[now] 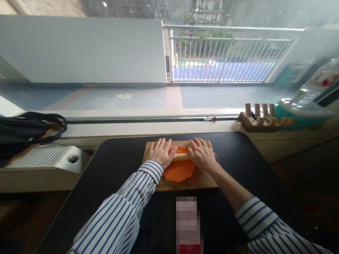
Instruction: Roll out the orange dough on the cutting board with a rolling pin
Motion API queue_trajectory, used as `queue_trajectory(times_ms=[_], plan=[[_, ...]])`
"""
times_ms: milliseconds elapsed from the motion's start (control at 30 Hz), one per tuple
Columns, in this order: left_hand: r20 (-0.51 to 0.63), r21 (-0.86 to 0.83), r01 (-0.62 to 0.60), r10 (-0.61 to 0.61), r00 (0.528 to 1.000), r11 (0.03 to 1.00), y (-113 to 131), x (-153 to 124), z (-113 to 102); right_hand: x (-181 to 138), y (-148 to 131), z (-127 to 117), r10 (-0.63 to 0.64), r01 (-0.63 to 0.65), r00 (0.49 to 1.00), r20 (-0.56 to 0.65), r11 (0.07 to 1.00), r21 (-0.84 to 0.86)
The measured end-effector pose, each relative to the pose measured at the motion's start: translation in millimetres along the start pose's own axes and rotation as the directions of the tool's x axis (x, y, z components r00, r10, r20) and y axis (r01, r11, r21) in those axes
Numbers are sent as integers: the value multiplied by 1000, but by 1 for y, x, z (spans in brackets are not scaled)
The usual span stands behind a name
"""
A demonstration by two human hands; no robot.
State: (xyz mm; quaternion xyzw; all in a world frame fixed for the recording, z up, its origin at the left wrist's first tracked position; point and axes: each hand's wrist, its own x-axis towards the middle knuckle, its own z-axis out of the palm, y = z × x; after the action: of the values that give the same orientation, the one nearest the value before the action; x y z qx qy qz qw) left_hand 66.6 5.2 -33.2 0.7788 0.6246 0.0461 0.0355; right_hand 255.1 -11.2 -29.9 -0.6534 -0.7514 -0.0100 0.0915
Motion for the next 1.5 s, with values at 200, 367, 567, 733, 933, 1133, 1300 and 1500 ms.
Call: queue_trajectory(times_ms=[200,367,567,733,933,1133,1300,1500], plan=[[56,-17,30,-29,998,999,-2,14,-3,19,4,0,9,-10,996,94,1000,13],[42,-30,11,-9,999,1000,-6,23,-4,30,6,1,30,-34,992,125,999,31],[25,-55,9,-8,1000,998,-8,32,-1,37,6,1,51,-59,991,125,996,65],[2,-66,6,-6,1000,998,-11,40,2,42,5,-1,60,-71,991,117,993,92],[6,-77,12,-11,1000,997,-13,51,2,53,6,-1,80,-94,990,119,989,117],[37,-96,33,-29,999,995,-14,64,-1,65,8,3,86,-99,991,98,987,128],[53,-109,39,-33,998,993,-16,71,-3,73,8,4,80,-93,991,103,988,128],[27,-85,29,-27,999,996,-14,64,-1,67,8,1,60,-74,990,124,991,112]])
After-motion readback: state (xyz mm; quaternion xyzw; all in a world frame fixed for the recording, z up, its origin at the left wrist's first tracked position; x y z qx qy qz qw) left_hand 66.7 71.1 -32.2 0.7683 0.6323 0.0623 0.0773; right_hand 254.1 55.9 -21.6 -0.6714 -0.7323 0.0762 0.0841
